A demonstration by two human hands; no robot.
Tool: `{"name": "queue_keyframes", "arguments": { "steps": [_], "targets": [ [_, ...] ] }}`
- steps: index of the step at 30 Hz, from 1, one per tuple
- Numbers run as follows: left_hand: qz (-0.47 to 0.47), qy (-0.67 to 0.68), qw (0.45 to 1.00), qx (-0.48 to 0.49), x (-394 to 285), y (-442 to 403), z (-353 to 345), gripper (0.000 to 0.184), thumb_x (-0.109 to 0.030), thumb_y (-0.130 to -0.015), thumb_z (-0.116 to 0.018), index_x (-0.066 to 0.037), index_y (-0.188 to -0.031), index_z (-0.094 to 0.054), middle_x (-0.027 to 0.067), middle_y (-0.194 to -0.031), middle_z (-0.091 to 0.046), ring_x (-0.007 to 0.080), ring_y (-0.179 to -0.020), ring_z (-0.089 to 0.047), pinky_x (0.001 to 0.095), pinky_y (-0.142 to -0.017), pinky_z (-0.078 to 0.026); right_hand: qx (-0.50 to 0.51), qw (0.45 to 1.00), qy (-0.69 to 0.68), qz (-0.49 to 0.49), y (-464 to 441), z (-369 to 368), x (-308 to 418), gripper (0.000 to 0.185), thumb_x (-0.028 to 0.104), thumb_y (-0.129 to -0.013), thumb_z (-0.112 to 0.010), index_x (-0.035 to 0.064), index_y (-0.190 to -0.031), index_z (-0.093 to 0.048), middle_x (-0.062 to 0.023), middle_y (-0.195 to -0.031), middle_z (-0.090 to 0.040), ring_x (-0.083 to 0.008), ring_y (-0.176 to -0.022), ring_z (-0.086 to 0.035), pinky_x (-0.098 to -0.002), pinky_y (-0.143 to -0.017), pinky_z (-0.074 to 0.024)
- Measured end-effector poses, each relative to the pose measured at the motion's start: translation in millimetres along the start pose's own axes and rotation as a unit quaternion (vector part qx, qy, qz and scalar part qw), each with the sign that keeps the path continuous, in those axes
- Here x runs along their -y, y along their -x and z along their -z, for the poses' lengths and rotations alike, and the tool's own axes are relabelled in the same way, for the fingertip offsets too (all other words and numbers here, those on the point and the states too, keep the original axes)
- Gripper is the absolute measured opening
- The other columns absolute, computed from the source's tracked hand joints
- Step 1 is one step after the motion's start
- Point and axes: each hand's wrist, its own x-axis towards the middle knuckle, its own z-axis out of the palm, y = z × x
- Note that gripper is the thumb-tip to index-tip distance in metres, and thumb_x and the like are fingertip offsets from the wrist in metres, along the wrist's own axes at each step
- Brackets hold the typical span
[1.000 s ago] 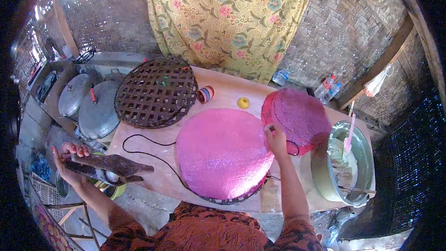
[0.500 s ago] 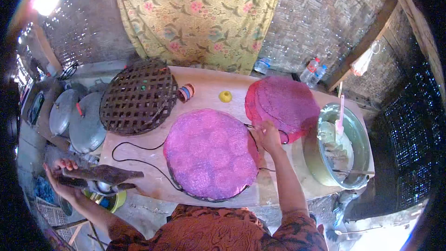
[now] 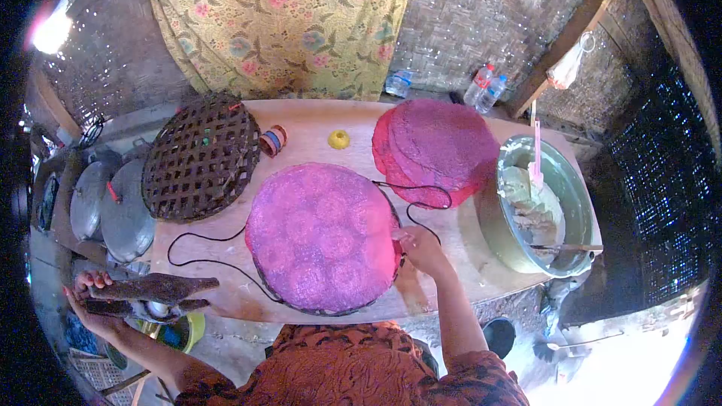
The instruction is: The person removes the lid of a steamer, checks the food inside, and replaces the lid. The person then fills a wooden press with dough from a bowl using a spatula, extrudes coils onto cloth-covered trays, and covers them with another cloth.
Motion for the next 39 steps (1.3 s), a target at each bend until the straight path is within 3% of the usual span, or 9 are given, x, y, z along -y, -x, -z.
{"name": "queue_keyframes", "arguments": {
  "steps": [2, 5, 7, 11, 21, 25, 29, 33, 39],
  "targets": [
    [-0.004, -0.002, 1.0, 0.014, 2, 1, 6, 0.051, -0.045, -0.097, -0.028, -0.002, -0.076, -0.046, 0.0091, -0.069, -0.044, 0.022, -0.068, -0.044, 0.0322, -0.07, -0.036, -0.017, 0.994, -0.107, 0.034, 1, -2, 4, 0.014, 0.019, -0.077, -0.058, 0.0057, -0.08, -0.064, -0.0155, -0.079, -0.061, -0.0271, -0.073, -0.061, -0.0391, -0.067, -0.048],
    [-0.007, -0.018, 1.0, -0.005, 1, 1, 3, 0.051, -0.045, -0.097, -0.028, -0.002, -0.078, -0.047, 0.0092, -0.069, -0.044, 0.0219, -0.068, -0.044, 0.0324, -0.07, -0.036, -0.054, 0.995, 0.068, 0.054, 3, -5, 1, 0.015, 0.02, -0.078, -0.058, 0.0071, -0.08, -0.064, -0.0142, -0.085, -0.06, -0.0269, -0.078, -0.061, -0.037, -0.07, -0.048],
    [0.008, -0.014, 1.0, 0.022, -1, 1, 5, 0.047, -0.043, -0.097, -0.03, -0.003, -0.077, -0.047, 0.0087, -0.073, -0.045, 0.0222, -0.072, -0.044, 0.0325, -0.072, -0.037, -0.099, 0.944, 0.309, 0.055, 9, -9, 9, 0.017, 0.025, -0.078, -0.059, 0.0092, -0.081, -0.066, -0.0147, -0.085, -0.059, -0.0292, -0.08, -0.06, -0.0405, -0.072, -0.0482],
    [0.015, -0.013, 0.999, 0.04, -2, 1, 8, 0.048, -0.044, -0.096, -0.03, -0.003, -0.079, -0.047, 0.0091, -0.074, -0.045, 0.0228, -0.074, -0.046, 0.0329, -0.073, -0.038, -0.061, 0.919, 0.386, -0.043, 28, -13, 30, 0.031, 0.041, -0.072, -0.071, 0.0108, -0.078, -0.068, -0.0136, -0.093, -0.059, -0.0306, -0.09, -0.058, -0.0459, -0.077, -0.0437],
    [-0.008, 0.003, 1.0, -0.006, 1, 1, -2, 0.053, -0.047, -0.096, -0.029, -0.002, -0.075, -0.048, 0.0101, -0.07, -0.046, 0.0225, -0.069, -0.044, 0.033, -0.069, -0.037, -0.023, 0.916, 0.396, -0.062, 21, -19, 14, 0.026, 0.035, -0.076, -0.063, 0.0124, -0.087, -0.068, -0.011, -0.099, -0.057, -0.0308, -0.095, -0.057, -0.0469, -0.085, -0.0417],
    [0.008, 0.004, 0.997, 0.073, 0, -2, 9, 0.05, -0.047, -0.096, -0.031, -0.003, -0.079, -0.048, 0.0095, -0.072, -0.046, 0.0228, -0.072, -0.045, 0.0325, -0.071, -0.038, -0.03, 0.951, 0.303, -0.047, 23, -24, 3, 0.03, 0.032, -0.072, -0.071, 0.0066, -0.087, -0.064, -0.0153, -0.097, -0.058, -0.034, -0.094, -0.057, -0.0466, -0.083, -0.0436],
    [0.003, 0.016, 1.0, 0.023, 1, 1, 3, 0.056, -0.047, -0.097, -0.028, -0.001, -0.077, -0.052, 0.0108, -0.067, -0.048, 0.0233, -0.068, -0.046, 0.0334, -0.067, -0.039, -0.066, 0.939, 0.336, -0.045, 26, -27, 11, 0.031, 0.027, -0.072, -0.071, 0.0035, -0.089, -0.062, -0.0178, -0.093, -0.058, -0.0348, -0.092, -0.057, -0.0432, -0.081, -0.046],
    [-0.018, 0.005, 0.998, 0.056, 1, 0, 5, 0.056, -0.046, -0.097, -0.027, 0.0, -0.079, -0.053, 0.0115, -0.069, -0.049, 0.0241, -0.068, -0.046, 0.0339, -0.068, -0.04, 0.007, 0.941, 0.333, -0.059, 19, -19, 1, 0.032, 0.028, -0.075, -0.064, 0.0036, -0.095, -0.062, -0.0176, -0.101, -0.056, -0.0355, -0.095, -0.057, -0.0451, -0.083, -0.0463],
    [-0.005, 0.02, 0.999, 0.044, -1, 2, -2, 0.052, -0.046, -0.095, -0.03, -0.001, -0.078, -0.05, 0.0106, -0.07, -0.045, 0.0251, -0.07, -0.045, 0.0343, -0.07, -0.037, 0.013, 0.956, 0.29, -0.047, 15, -20, -2, 0.037, 0.03, -0.073, -0.064, -0.0002, -0.096, -0.062, -0.0234, -0.092, -0.06, -0.0349, -0.093, -0.058, -0.043, -0.08, -0.0481]
  ]
}}
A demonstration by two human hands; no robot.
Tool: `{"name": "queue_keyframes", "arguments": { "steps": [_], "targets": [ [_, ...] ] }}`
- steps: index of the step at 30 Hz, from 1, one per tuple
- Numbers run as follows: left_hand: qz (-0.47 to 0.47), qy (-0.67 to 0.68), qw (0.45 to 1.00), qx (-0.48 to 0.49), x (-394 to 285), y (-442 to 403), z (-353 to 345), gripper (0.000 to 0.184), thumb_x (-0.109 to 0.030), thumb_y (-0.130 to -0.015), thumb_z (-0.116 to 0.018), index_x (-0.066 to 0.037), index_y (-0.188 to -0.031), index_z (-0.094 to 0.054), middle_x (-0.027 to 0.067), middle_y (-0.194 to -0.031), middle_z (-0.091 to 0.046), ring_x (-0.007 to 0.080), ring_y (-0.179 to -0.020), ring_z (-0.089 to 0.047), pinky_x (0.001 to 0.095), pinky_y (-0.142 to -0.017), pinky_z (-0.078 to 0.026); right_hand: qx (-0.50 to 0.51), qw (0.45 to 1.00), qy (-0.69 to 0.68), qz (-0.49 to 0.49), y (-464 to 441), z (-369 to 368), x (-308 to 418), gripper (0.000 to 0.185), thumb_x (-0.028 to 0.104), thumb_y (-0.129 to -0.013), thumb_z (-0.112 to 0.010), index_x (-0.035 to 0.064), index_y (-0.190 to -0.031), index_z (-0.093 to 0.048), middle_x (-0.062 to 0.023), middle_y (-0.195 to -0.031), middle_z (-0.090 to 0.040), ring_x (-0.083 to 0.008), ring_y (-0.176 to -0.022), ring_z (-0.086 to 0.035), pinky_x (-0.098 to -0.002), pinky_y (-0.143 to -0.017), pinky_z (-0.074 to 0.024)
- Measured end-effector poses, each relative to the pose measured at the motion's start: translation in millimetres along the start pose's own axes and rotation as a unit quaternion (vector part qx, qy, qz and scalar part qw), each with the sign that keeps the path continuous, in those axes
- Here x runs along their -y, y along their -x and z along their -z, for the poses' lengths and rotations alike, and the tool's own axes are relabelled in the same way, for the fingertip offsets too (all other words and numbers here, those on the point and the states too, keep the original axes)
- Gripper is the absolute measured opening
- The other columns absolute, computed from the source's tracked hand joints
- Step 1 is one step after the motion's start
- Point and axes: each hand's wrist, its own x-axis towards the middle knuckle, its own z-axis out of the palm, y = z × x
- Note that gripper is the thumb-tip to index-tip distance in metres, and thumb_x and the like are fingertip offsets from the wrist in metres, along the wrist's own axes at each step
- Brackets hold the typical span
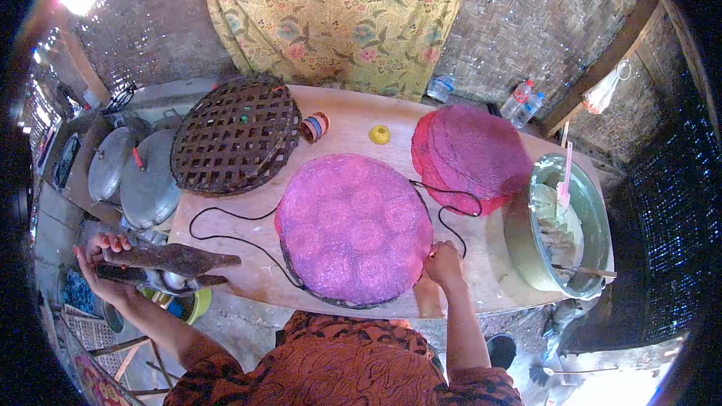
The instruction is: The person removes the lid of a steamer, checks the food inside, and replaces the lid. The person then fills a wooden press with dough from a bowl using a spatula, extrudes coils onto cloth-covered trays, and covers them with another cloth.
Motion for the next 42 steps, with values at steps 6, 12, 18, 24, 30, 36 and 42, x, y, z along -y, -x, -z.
{"name": "queue_keyframes", "arguments": {
  "steps": [6, 12, 18, 24, 30, 36, 42],
  "targets": [
    [-0.006, 0.011, 1.0, 0.019, 0, 0, 4, 0.056, -0.046, -0.097, -0.027, 0.0, -0.081, -0.053, 0.0122, -0.071, -0.049, 0.0249, -0.07, -0.045, 0.0352, -0.069, -0.039, -0.048, 0.99, -0.127, -0.032, 12, 16, 18, 0.03, 0.025, -0.074, -0.061, -0.0042, -0.083, -0.059, -0.0206, -0.074, -0.061, -0.0344, -0.074, -0.061, -0.0396, -0.065, -0.0487],
    [-0.014, 0.014, 1.0, 0.015, 1, 0, 8, 0.055, -0.046, -0.097, -0.027, 0.0, -0.08, -0.052, 0.0121, -0.071, -0.048, 0.025, -0.069, -0.046, 0.0345, -0.068, -0.039, -0.03, 0.983, -0.183, -0.007, 24, 17, 2, 0.027, 0.021, -0.071, -0.065, -0.0035, -0.078, -0.056, -0.017, -0.067, -0.06, -0.0258, -0.063, -0.06, -0.0362, -0.056, -0.0454],
    [-0.014, 0.012, 1.0, 0.007, 1, -2, 0, 0.054, -0.046, -0.097, -0.029, 0.001, -0.081, -0.052, 0.0122, -0.071, -0.048, 0.0253, -0.07, -0.047, 0.0346, -0.069, -0.039, -0.019, 0.982, -0.185, -0.034, 22, -8, -18, 0.026, 0.023, -0.071, -0.067, -0.0013, -0.074, -0.058, -0.0152, -0.063, -0.061, -0.027, -0.06, -0.061, -0.0368, -0.055, -0.0463],
    [-0.014, -0.035, 0.998, -0.047, 8, -7, -14, 0.059, -0.051, -0.095, -0.028, 0.0, -0.079, -0.052, 0.013, -0.069, -0.05, 0.0244, -0.068, -0.049, 0.0349, -0.069, -0.041, -0.113, 0.991, -0.034, 0.057, 30, 22, -27, 0.022, 0.018, -0.078, -0.063, 0.0029, -0.094, -0.064, -0.0137, -0.071, -0.063, -0.0243, -0.066, -0.063, -0.0356, -0.059, -0.0485],
    [0.045, 0.121, 0.989, 0.075, -8, -18, -56, 0.063, -0.057, -0.094, -0.026, -0.009, -0.059, -0.047, 0.0076, -0.044, -0.047, 0.0249, -0.037, -0.049, 0.0378, -0.045, -0.047, 0.073, 0.945, -0.246, 0.203, 50, 94, 66, 0.02, 0.007, -0.081, -0.06, 0.0027, -0.1, -0.064, -0.0111, -0.094, -0.065, -0.0205, -0.082, -0.063, -0.0327, -0.075, -0.0476],
    [0.043, 0.239, 0.953, 0.181, -2, -20, -62, 0.066, -0.056, -0.094, -0.024, -0.012, -0.047, -0.04, 0.0061, -0.033, -0.041, 0.0227, -0.023, -0.042, 0.0372, -0.027, -0.042, 0.157, 0.857, -0.232, 0.432, 53, 23, 149, 0.023, 0.012, -0.079, -0.061, 0.0042, -0.101, -0.064, -0.0136, -0.095, -0.062, -0.0271, -0.091, -0.059, -0.0381, -0.084, -0.0446],
    [-0.01, 0.115, 0.992, 0.058, -2, 16, -55, 0.07, -0.058, -0.092, -0.022, -0.007, -0.047, -0.04, 0.0134, -0.036, -0.041, 0.0279, -0.026, -0.042, 0.0382, -0.03, -0.04, -0.018, 0.914, -0.066, 0.399, 56, -41, 210, 0.022, 0.024, -0.076, -0.06, 0.0053, -0.087, -0.062, -0.0152, -0.095, -0.055, -0.0302, -0.093, -0.051, -0.0433, -0.082, -0.0392]
  ]
}}
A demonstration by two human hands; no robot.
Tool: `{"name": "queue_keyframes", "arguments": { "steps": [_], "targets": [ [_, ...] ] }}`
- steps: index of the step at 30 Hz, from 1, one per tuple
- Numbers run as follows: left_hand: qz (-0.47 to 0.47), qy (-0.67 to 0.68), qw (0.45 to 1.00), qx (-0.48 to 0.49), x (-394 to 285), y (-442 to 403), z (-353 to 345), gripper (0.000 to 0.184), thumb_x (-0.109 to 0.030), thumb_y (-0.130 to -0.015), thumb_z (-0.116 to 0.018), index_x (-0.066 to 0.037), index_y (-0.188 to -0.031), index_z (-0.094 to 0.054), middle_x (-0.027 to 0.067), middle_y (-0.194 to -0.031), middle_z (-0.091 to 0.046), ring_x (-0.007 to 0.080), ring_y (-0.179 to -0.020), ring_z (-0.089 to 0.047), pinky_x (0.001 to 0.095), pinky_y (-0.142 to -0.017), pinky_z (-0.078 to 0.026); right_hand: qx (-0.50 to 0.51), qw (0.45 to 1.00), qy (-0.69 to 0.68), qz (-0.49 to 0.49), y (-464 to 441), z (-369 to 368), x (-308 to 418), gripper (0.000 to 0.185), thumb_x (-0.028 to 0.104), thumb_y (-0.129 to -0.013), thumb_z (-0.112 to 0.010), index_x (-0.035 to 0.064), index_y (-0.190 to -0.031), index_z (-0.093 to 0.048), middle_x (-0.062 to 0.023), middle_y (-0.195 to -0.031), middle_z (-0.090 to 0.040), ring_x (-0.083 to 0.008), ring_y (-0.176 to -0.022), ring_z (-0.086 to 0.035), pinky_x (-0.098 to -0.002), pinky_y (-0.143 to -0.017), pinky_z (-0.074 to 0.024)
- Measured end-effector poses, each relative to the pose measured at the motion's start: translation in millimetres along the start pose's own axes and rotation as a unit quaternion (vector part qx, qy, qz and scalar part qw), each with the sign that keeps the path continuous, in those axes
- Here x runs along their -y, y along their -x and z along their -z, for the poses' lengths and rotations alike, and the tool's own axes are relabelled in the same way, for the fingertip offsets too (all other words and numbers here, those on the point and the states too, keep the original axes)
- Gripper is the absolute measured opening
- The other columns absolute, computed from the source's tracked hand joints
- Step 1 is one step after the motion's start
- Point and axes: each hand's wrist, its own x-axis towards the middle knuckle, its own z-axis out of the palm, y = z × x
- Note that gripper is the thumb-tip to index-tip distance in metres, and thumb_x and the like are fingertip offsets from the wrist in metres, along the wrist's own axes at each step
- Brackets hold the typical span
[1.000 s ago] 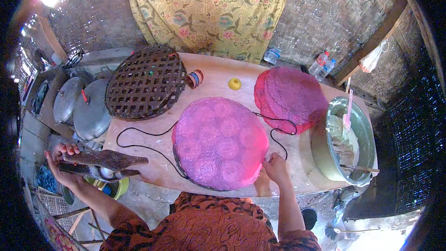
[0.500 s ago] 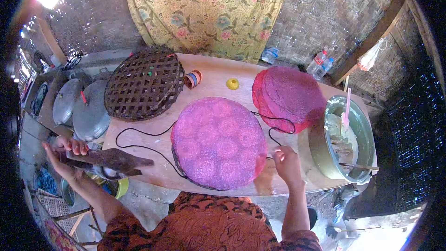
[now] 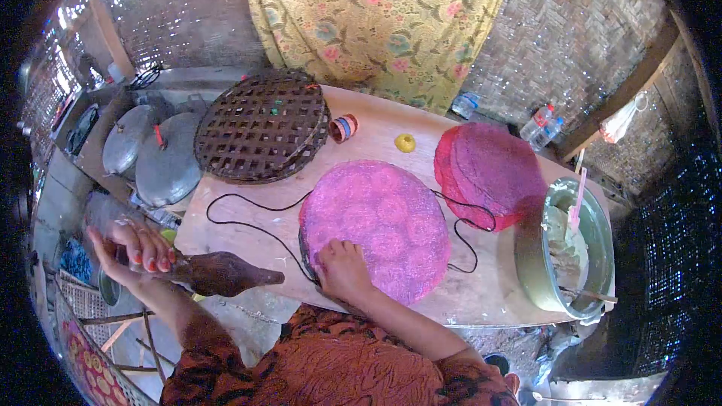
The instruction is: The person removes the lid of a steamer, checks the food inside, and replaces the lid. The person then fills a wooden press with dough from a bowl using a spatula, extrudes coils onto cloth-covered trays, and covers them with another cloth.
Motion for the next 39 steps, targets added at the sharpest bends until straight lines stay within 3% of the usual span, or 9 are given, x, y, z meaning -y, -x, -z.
{"name": "queue_keyframes", "arguments": {
  "steps": [4, 9, 15, 18, 20, 23, 26, 30, 39],
  "targets": [
    [0.028, -0.03, 0.999, -0.016, 3, 16, 10, 0.068, -0.058, -0.091, -0.029, -0.008, -0.045, -0.039, 0.0106, -0.036, -0.041, 0.0254, -0.026, -0.04, 0.0388, -0.03, -0.041, 0.029, 0.996, 0.079, 0.012, -11, -11, 14, 0.028, 0.026, -0.071, -0.063, 0.0023, -0.086, -0.061, -0.0152, -0.095, -0.053, -0.0312, -0.091, -0.05, -0.0433, -0.078, -0.039],
    [0.014, -0.068, 0.988, 0.141, 6, 17, 34, 0.066, -0.049, -0.093, -0.031, -0.004, -0.047, -0.045, 0.0131, -0.038, -0.044, 0.0248, -0.028, -0.045, 0.0373, -0.029, -0.042, 0.048, 0.994, 0.091, 0.032, -13, -15, 7, 0.041, 0.032, -0.069, -0.066, 0.0004, -0.093, -0.058, -0.0155, -0.092, -0.052, -0.0315, -0.088, -0.05, -0.0439, -0.075, -0.0386],
    [0.023, -0.019, 0.998, 0.047, 8, 22, 27, 0.068, -0.049, -0.095, -0.026, -0.005, -0.046, -0.043, 0.0127, -0.038, -0.045, 0.0251, -0.026, -0.043, 0.0371, -0.027, -0.04, 0.045, 0.993, 0.102, 0.046, -14, -4, 7, 0.034, 0.029, -0.069, -0.066, 0.0019, -0.088, -0.061, -0.0143, -0.094, -0.054, -0.0303, -0.089, -0.05, -0.0425, -0.074, -0.0384],
    [0.041, 0.033, 0.997, 0.063, -1, 3, 20, 0.071, -0.056, -0.093, -0.022, -0.007, -0.047, -0.042, 0.0116, -0.037, -0.043, 0.0254, -0.025, -0.04, 0.0372, -0.027, -0.038, 0.134, 0.988, -0.071, -0.006, -19, 16, 8, 0.048, 0.037, -0.074, -0.066, 0.0002, -0.104, -0.059, -0.0177, -0.108, -0.053, -0.0327, -0.103, -0.049, -0.044, -0.086, -0.0387],
    [0.087, 0.112, 0.986, 0.083, 2, -13, 11, 0.073, -0.062, -0.091, -0.017, -0.008, -0.05, -0.043, 0.009, -0.038, -0.041, 0.0255, -0.027, -0.038, 0.0357, -0.029, -0.036, 0.249, 0.859, -0.439, 0.091, -20, 41, 9, 0.07, 0.046, -0.079, -0.063, -0.0014, -0.127, -0.045, -0.0196, -0.129, -0.045, -0.0309, -0.122, -0.04, -0.0418, -0.102, -0.0314],
    [0.13, 0.222, 0.966, -0.018, 29, -37, -25, 0.07, -0.068, -0.087, -0.024, -0.01, -0.056, -0.045, 0.0024, -0.044, -0.037, 0.022, -0.036, -0.038, 0.0347, -0.039, -0.035, 0.468, 0.674, -0.57, 0.038, -10, 112, 12, 0.086, 0.051, -0.08, -0.063, -0.0015, -0.139, -0.028, -0.0164, -0.14, -0.036, -0.0258, -0.13, -0.03, -0.0375, -0.108, -0.0232],
    [0.207, 0.252, 0.945, -0.012, 83, -59, -48, 0.057, -0.069, -0.085, -0.036, -0.014, -0.076, -0.05, -0.0011, -0.061, -0.045, 0.019, -0.061, -0.047, 0.0349, -0.065, -0.04, 0.495, 0.658, -0.538, -0.181, 29, 134, -53, 0.073, 0.048, -0.087, -0.055, -0.0023, -0.135, -0.032, -0.0142, -0.114, -0.054, -0.0208, -0.101, -0.055, -0.0353, -0.097, -0.0389],
    [0.255, 0.403, 0.879, 0.01, 184, -60, -46, 0.069, -0.07, -0.085, -0.031, -0.008, -0.091, -0.06, 0.009, -0.083, -0.058, 0.0308, -0.095, -0.053, 0.0472, -0.095, -0.037, 0.393, 0.662, -0.595, -0.231, 30, 156, -52, 0.077, 0.062, -0.085, -0.047, -0.0005, -0.129, -0.041, -0.017, -0.118, -0.053, -0.023, -0.105, -0.054, -0.0368, -0.087, -0.0441],
    [0.291, 0.392, 0.863, -0.129, 285, -5, -24, 0.04, -0.05, -0.092, -0.041, -0.016, -0.071, -0.047, -0.0031, -0.059, -0.044, 0.0149, -0.058, -0.048, 0.0331, -0.064, -0.043, 0.362, 0.699, -0.458, -0.413, 38, 147, -63, 0.071, 0.065, -0.087, -0.039, 0.0008, -0.116, -0.05, -0.0156, -0.087, -0.063, -0.0219, -0.069, -0.064, -0.0317, -0.059, -0.0528]
  ]
}}
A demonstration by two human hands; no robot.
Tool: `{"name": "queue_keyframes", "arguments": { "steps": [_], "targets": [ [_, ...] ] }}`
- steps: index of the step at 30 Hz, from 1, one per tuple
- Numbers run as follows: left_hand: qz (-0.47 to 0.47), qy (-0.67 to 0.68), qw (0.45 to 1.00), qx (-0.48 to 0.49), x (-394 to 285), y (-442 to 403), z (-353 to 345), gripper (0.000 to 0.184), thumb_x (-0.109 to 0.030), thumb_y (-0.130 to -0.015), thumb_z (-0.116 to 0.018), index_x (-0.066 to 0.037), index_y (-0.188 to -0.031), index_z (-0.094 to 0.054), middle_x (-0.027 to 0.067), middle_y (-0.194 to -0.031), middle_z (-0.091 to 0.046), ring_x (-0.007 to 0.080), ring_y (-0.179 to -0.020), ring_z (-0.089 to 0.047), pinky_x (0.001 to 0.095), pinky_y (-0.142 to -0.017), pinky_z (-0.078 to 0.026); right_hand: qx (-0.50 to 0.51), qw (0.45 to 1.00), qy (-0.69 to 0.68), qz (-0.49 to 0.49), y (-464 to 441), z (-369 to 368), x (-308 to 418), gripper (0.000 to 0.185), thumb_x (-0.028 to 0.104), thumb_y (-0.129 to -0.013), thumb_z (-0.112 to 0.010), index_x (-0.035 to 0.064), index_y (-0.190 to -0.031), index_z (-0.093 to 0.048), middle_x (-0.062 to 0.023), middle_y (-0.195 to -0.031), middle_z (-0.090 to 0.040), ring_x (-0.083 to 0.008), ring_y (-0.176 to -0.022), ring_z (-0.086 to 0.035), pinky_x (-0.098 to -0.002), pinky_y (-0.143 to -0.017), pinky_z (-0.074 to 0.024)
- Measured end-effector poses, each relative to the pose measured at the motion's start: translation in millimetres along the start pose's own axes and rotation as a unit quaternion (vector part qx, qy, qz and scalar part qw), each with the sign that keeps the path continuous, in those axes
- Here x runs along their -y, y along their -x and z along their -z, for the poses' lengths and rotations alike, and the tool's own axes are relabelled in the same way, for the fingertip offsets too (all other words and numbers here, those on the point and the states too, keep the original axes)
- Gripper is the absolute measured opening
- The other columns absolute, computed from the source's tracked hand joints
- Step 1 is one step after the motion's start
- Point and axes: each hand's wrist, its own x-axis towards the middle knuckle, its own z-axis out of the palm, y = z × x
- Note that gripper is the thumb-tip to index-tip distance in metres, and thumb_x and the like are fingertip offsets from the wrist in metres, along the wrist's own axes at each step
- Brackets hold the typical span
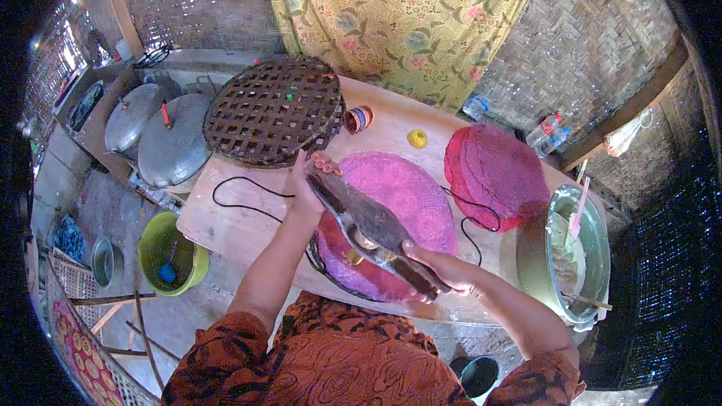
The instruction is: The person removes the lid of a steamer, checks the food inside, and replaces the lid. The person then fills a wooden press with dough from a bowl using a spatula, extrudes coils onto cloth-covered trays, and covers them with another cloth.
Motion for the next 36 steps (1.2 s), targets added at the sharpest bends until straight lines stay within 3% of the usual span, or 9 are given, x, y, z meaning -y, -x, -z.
{"name": "queue_keyframes", "arguments": {
  "steps": [4, 12, 17, 23, 31, 33, 36],
  "targets": [
    [-0.029, -0.013, 0.999, 0.023, -22, -3, -22, 0.041, -0.051, -0.091, -0.042, -0.017, -0.068, -0.044, -0.0037, -0.057, -0.042, 0.0133, -0.054, -0.045, 0.0313, -0.061, -0.042, -0.066, 0.994, 0.046, 0.076, -7, -12, 9, 0.071, 0.068, -0.085, -0.039, 0.0015, -0.108, -0.054, -0.01, -0.075, -0.059, -0.0175, -0.059, -0.058, -0.0286, -0.051, -0.0479],
    [0.004, 0.009, 1.0, -0.018, -19, 15, -38, 0.043, -0.054, -0.09, -0.04, -0.018, -0.066, -0.044, -0.0048, -0.058, -0.043, 0.0134, -0.055, -0.046, 0.0323, -0.061, -0.042, -0.014, 0.998, 0.061, 0.033, 36, -17, 25, 0.07, 0.068, -0.085, -0.038, 0.0018, -0.1, -0.055, -0.0087, -0.073, -0.059, -0.0165, -0.056, -0.058, -0.0285, -0.05, -0.0476],
    [0.002, 0.019, 0.999, 0.036, -25, -3, -47, 0.042, -0.051, -0.091, -0.039, -0.018, -0.066, -0.043, -0.0056, -0.057, -0.041, 0.0125, -0.055, -0.044, 0.0321, -0.061, -0.041, -0.074, 0.991, 0.082, 0.078, 21, -15, 26, 0.071, 0.069, -0.085, -0.039, 0.0011, -0.1, -0.055, -0.0086, -0.071, -0.059, -0.016, -0.056, -0.057, -0.0284, -0.048, -0.0468],
    [-0.013, -0.001, 0.999, -0.037, -33, 20, -49, 0.042, -0.053, -0.09, -0.039, -0.019, -0.065, -0.044, -0.0054, -0.056, -0.043, 0.0134, -0.052, -0.044, 0.0319, -0.061, -0.04, -0.005, 0.997, 0.041, 0.067, 18, -20, 20, 0.069, 0.067, -0.085, -0.041, 0.0009, -0.1, -0.055, -0.0088, -0.068, -0.058, -0.0159, -0.053, -0.057, -0.0282, -0.046, -0.0458],
    [-0.002, -0.012, 1.0, -0.021, -22, -4, -7, 0.045, -0.054, -0.09, -0.04, -0.02, -0.061, -0.04, -0.0059, -0.052, -0.04, 0.0127, -0.05, -0.043, 0.0294, -0.057, -0.038, -0.106, 0.988, 0.078, 0.077, -16, -10, 6, 0.068, 0.067, -0.085, -0.043, 0.0018, -0.101, -0.055, -0.0073, -0.069, -0.057, -0.0133, -0.052, -0.055, -0.0272, -0.045, -0.0444],
    [-0.003, -0.034, 0.999, -0.027, -35, -1, -7, 0.046, -0.055, -0.09, -0.039, -0.02, -0.061, -0.039, -0.0056, -0.051, -0.04, 0.0127, -0.049, -0.042, 0.0293, -0.056, -0.037, -0.068, 0.992, 0.076, 0.078, -33, -12, 2, 0.068, 0.066, -0.085, -0.043, 0.0016, -0.102, -0.055, -0.0074, -0.07, -0.057, -0.0137, -0.054, -0.055, -0.0274, -0.046, -0.0445],
    [0.002, -0.053, 0.998, 0.044, -51, -1, -12, 0.047, -0.053, -0.093, -0.035, -0.019, -0.061, -0.039, -0.0047, -0.051, -0.038, 0.0129, -0.048, -0.044, 0.0306, -0.058, -0.04, -0.051, 0.99, 0.056, 0.123, -52, -20, -6, 0.064, 0.062, -0.089, -0.04, 0.0018, -0.106, -0.054, -0.0081, -0.074, -0.058, -0.0156, -0.056, -0.056, -0.029, -0.047, -0.0458]
  ]
}}
